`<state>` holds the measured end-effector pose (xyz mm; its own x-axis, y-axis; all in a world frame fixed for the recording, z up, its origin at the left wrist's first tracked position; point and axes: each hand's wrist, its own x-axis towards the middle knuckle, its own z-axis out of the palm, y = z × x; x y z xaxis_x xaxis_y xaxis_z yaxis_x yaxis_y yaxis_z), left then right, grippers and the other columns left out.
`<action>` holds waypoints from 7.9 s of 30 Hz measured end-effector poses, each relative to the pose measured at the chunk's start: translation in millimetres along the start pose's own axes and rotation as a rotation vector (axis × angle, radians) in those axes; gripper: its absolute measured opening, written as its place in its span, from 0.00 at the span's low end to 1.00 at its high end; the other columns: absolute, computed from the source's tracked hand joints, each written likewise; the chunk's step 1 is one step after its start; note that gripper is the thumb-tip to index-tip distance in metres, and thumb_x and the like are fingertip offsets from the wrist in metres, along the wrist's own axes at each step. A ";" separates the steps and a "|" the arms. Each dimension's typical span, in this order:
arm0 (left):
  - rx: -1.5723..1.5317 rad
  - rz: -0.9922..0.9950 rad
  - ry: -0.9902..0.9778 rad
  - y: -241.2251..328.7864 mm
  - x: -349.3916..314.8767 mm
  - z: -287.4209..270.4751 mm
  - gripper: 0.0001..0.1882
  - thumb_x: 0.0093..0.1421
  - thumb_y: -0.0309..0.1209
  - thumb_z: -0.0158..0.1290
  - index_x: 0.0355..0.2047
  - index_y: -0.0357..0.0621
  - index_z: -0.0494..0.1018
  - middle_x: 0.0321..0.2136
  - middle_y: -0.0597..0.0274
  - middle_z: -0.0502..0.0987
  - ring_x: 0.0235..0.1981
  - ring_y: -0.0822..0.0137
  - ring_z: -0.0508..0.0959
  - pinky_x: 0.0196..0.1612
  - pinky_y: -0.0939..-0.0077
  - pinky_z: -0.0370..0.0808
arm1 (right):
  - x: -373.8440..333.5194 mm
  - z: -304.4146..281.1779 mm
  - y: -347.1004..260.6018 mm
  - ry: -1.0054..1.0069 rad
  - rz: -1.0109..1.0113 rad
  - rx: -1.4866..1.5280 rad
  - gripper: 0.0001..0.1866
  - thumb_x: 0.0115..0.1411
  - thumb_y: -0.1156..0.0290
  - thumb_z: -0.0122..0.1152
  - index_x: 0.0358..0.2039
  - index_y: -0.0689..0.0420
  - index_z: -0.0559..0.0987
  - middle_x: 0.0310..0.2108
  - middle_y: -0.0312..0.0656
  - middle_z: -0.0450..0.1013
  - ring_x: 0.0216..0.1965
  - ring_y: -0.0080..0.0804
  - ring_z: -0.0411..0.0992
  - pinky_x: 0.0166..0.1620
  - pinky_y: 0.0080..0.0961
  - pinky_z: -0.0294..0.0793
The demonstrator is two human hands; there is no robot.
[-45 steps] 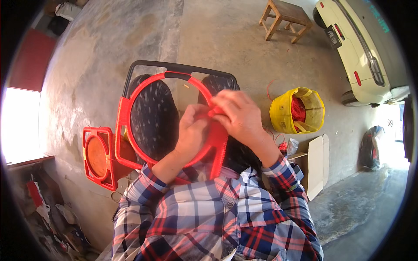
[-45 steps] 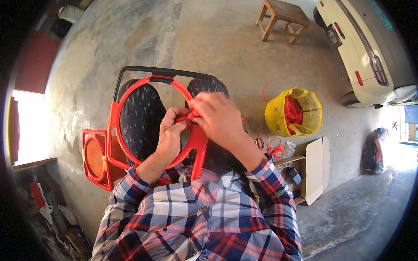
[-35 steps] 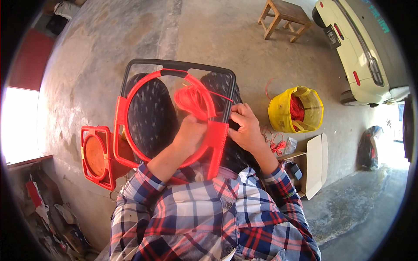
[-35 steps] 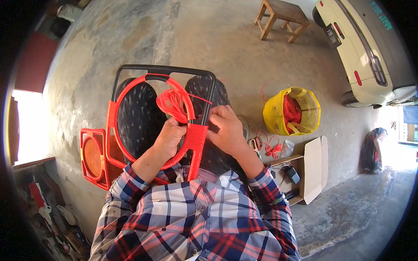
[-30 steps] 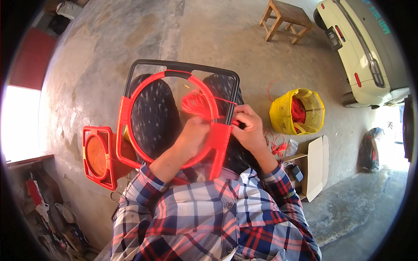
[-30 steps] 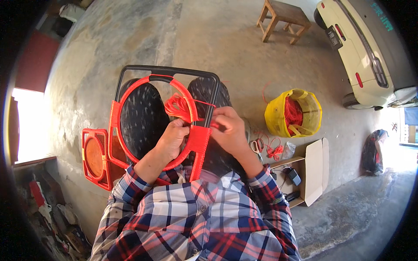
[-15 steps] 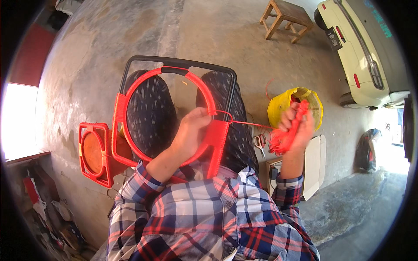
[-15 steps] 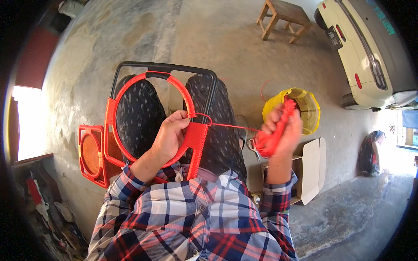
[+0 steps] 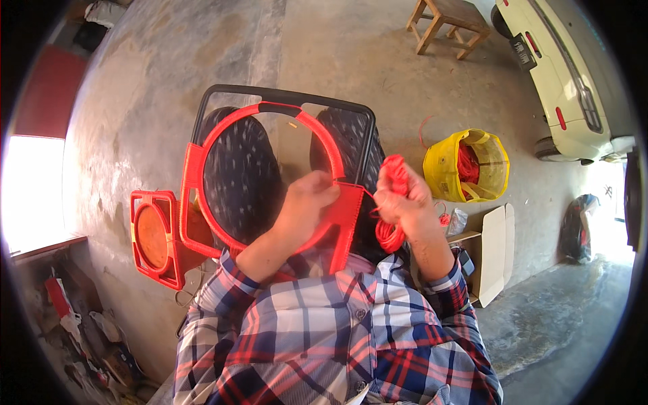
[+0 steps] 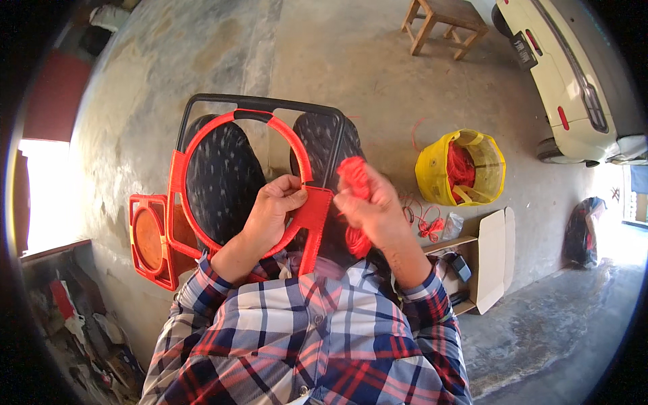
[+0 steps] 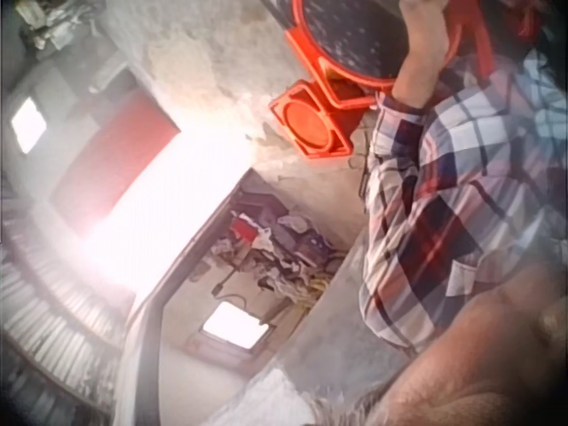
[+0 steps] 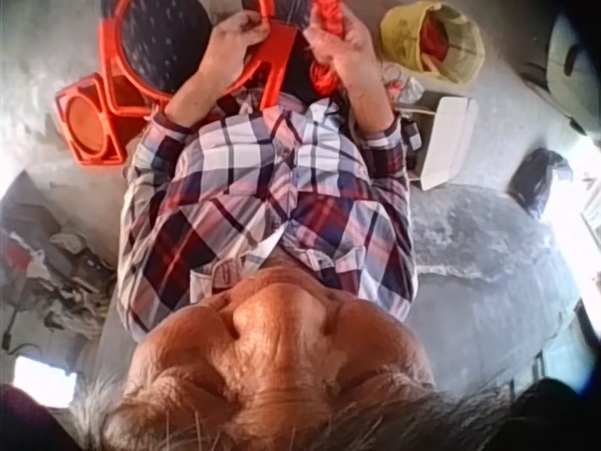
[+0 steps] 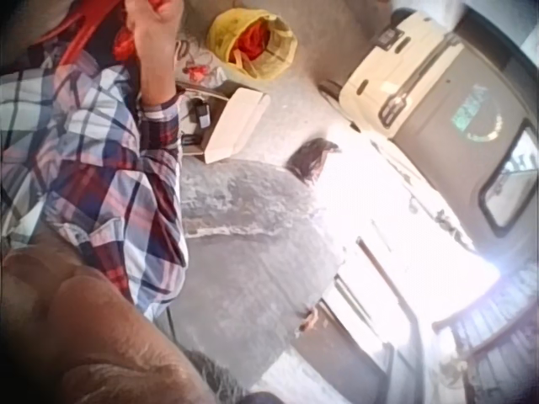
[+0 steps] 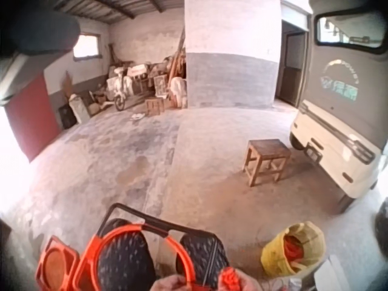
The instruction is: Wrapping and weaving red plastic cord around a black and red furniture frame component.
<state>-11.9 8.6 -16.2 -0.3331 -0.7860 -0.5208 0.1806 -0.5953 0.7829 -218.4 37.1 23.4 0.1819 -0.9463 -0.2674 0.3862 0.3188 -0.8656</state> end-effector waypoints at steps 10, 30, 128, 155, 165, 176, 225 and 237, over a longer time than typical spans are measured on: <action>-0.497 -0.139 -0.289 12.3 -6.0 2.9 0.08 0.66 0.28 0.44 0.40 0.36 0.69 0.37 0.51 0.78 0.39 0.55 0.80 0.45 0.62 0.78 | -7.0 -30.4 2.5 0.064 0.074 0.123 0.10 0.56 0.79 0.60 0.34 0.55 0.69 0.17 0.28 0.60 0.14 0.14 0.55 0.17 0.15 0.50; 0.292 0.665 -0.128 120.5 -108.1 58.4 0.15 0.67 0.33 0.40 0.46 0.34 0.69 0.27 0.68 0.69 0.28 0.80 0.63 0.32 0.83 0.63 | -11.0 22.0 -40.4 0.156 -0.209 0.224 0.02 0.62 0.75 0.54 0.35 0.57 0.72 0.31 0.44 0.71 0.17 0.15 0.63 0.21 0.15 0.62; -0.383 0.535 -0.335 77.2 -121.1 3.3 0.55 0.57 0.72 0.32 0.69 0.38 0.40 0.68 0.54 0.47 0.54 0.61 0.69 0.48 0.67 0.72 | 17.0 118.4 -43.8 -0.319 -0.901 -0.763 0.17 0.37 0.73 0.69 0.32 0.53 0.78 0.26 0.41 0.75 0.27 0.42 0.75 0.30 0.30 0.74; -0.229 0.581 -0.266 82.2 -123.8 16.5 0.52 0.59 0.70 0.29 0.68 0.36 0.43 0.68 0.47 0.47 0.63 0.53 0.62 0.59 0.58 0.67 | 9.9 115.2 -45.2 -0.298 -1.078 -0.883 0.17 0.37 0.70 0.73 0.29 0.53 0.76 0.22 0.36 0.73 0.21 0.36 0.74 0.23 0.28 0.70; -0.293 0.599 -0.437 80.3 -117.6 13.5 0.52 0.59 0.70 0.30 0.68 0.39 0.41 0.68 0.51 0.47 0.55 0.55 0.69 0.41 0.63 0.74 | 8.9 109.1 -51.4 -0.357 -0.949 -0.810 0.15 0.39 0.72 0.71 0.31 0.54 0.78 0.23 0.37 0.75 0.23 0.38 0.75 0.25 0.29 0.71; -0.272 0.477 -0.430 77.1 -117.7 11.9 0.57 0.54 0.75 0.31 0.68 0.40 0.40 0.53 0.47 0.68 0.23 0.60 0.76 0.18 0.72 0.70 | 15.9 102.7 -43.4 -0.352 -0.798 -0.658 0.11 0.43 0.75 0.67 0.31 0.55 0.79 0.23 0.40 0.76 0.25 0.37 0.77 0.29 0.25 0.74; -0.223 0.405 -0.302 73.6 -123.2 18.6 0.61 0.47 0.81 0.26 0.70 0.49 0.38 0.34 0.50 0.76 0.14 0.66 0.69 0.20 0.77 0.65 | 11.6 103.3 -39.5 -0.407 -0.335 -0.197 0.04 0.56 0.79 0.63 0.31 0.62 0.76 0.21 0.32 0.72 0.21 0.13 0.67 0.24 0.13 0.66; -0.201 0.402 -0.239 70.9 -120.9 21.9 0.59 0.50 0.79 0.25 0.70 0.47 0.38 0.41 0.53 0.74 0.14 0.66 0.69 0.19 0.75 0.63 | 20.6 94.7 -35.0 -0.358 -0.745 -0.665 0.11 0.48 0.72 0.67 0.33 0.56 0.78 0.23 0.45 0.75 0.24 0.39 0.75 0.29 0.25 0.72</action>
<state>21.0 65.1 109.7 -0.3989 -0.9134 -0.0812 0.5043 -0.2924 0.8125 -142.6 11.6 88.3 0.4003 -0.7849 0.4730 -0.0432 -0.5317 -0.8458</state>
